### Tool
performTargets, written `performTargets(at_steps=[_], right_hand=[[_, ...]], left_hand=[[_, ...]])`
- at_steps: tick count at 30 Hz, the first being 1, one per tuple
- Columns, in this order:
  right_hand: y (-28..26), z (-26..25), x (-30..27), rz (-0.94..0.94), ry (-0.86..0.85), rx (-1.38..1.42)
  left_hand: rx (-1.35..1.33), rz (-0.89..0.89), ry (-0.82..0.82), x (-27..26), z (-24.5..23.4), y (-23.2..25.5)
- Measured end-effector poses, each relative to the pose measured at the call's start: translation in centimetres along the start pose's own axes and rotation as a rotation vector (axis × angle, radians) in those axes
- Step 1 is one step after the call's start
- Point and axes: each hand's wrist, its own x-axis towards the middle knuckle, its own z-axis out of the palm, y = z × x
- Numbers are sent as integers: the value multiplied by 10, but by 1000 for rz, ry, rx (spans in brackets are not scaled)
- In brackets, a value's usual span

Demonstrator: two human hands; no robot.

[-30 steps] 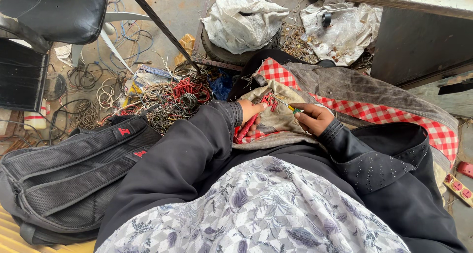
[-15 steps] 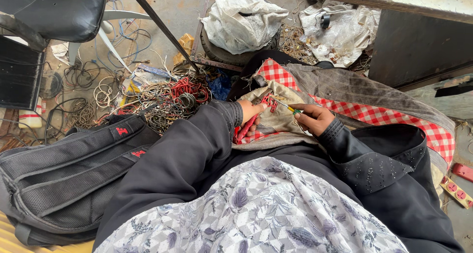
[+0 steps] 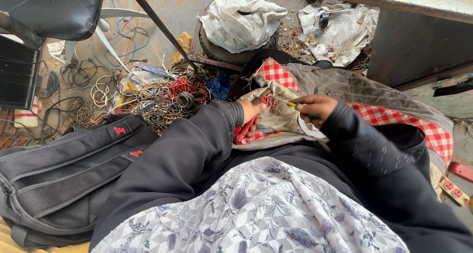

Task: The person uses a screwdriver to manipulate a small electrical component held in their left hand while seated. They repeatedly adjust the component and use the tool to work on its internal parts.

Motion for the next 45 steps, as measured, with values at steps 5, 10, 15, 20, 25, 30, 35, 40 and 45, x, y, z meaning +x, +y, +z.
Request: performTargets(at_steps=[5,10,15,20,25,30,35,40,45], right_hand=[[-36,-7,18,42,19,-367],[-53,-2,46,-106,13,-770],[-48,27,29,-336,125,-1307],[-39,47,17,-371,144,-1477],[-38,12,29,-95,74,-711],[-26,-6,30,99,76,-309],[-9,8,23,-67,157,-456],[16,31,11,-346,213,-495],[35,40,11,-281,243,-298]], left_hand=[[-109,-68,42,-13,4,7],[-111,-122,28,-17,-2,10],[-214,-105,-11,-6,-10,-2],[-213,-147,-38,5,-9,-8],[-194,-82,-52,9,-6,-7],[-222,-108,-75,10,-8,-7],[-303,-77,-75,11,-6,-9],[-232,-103,-86,6,-12,-8],[-223,-76,-115,10,-13,-10]])
